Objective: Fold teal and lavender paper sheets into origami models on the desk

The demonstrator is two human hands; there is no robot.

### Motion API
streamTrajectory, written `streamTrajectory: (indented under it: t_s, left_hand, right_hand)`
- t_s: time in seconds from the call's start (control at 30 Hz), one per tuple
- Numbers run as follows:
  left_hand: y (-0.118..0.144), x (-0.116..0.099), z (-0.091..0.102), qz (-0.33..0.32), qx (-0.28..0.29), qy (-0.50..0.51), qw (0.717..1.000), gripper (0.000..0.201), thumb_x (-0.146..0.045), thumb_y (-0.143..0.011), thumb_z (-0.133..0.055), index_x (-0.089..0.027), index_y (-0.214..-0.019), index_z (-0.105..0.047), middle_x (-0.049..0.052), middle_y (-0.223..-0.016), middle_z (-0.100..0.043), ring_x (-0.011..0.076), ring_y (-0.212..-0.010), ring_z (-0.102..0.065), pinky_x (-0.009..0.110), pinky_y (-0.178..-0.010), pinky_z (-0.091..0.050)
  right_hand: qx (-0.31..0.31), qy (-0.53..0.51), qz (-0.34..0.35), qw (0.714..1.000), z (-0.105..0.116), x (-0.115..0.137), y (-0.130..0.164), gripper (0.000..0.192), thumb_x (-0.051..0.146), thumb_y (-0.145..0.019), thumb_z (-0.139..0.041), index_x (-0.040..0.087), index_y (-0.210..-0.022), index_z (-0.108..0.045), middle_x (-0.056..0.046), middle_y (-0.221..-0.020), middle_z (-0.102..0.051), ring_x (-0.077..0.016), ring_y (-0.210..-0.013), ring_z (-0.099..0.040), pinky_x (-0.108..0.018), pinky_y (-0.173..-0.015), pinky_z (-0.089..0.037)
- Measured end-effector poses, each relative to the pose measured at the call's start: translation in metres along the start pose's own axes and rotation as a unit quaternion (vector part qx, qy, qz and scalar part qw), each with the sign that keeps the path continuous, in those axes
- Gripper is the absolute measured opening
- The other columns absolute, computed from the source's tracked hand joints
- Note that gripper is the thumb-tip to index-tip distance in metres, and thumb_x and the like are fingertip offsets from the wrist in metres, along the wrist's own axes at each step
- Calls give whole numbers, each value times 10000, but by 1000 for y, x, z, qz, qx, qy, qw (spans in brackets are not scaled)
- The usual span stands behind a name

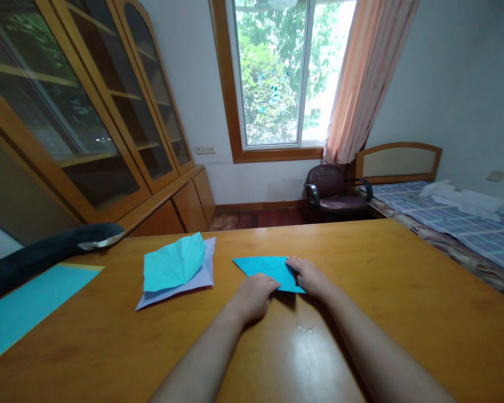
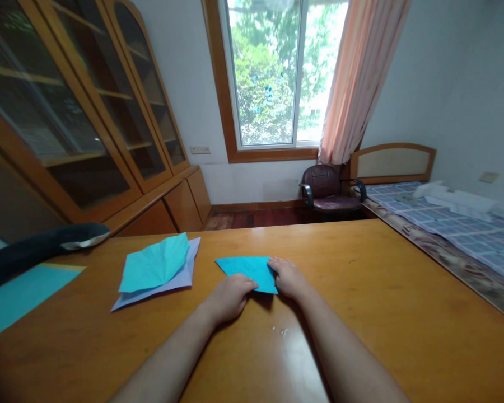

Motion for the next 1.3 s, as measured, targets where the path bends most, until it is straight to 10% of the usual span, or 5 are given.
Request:
streamTrajectory:
  t_s: [0.33,0.57,0.87,1.3]
  left_hand:
    - [0,45,9,116,-73,-34,990,346,-67,-748,-490,-239,-948,-713,45,-1029,-694,226,-988,-587,344,-875,-444]
    - [7,63,26,105,-195,137,966,258,-107,-774,-516,-210,-910,-711,53,-1020,-713,199,-964,-630,335,-904,-474]
    - [8,62,23,86,-244,278,925,180,-172,-765,-540,-183,-866,-689,64,-990,-719,190,-923,-654,330,-881,-497]
    - [10,61,31,73,-261,402,874,356,-460,-836,-567,-136,-919,-687,95,-954,-708,209,-874,-632,321,-825,-486]
  right_hand:
    - [-26,-54,5,998,13,11,4,577,-22,-653,-415,190,-1135,-650,-75,-1220,-629,-221,-1123,-559,-347,-984,-400]
    - [-79,-123,-16,989,22,3,7,523,17,-673,-459,206,-1114,-666,-59,-1115,-669,-208,-1037,-585,-340,-958,-429]
    - [-104,-336,-137,926,2,-37,6,672,118,-679,-553,194,-1343,-472,4,-786,-639,-98,-585,-565,-213,-534,-504]
    - [-69,-509,-154,844,3,-19,11,676,179,-615,-660,201,-1277,-525,-12,-810,-650,-96,-506,-558,-221,-435,-463]
Point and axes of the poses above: each hand's wrist, its own y-axis away from the middle knuckle, its own z-axis out of the back of the hand, x = y × z, the point moved 9 cm from there along -y, towards the middle knuckle
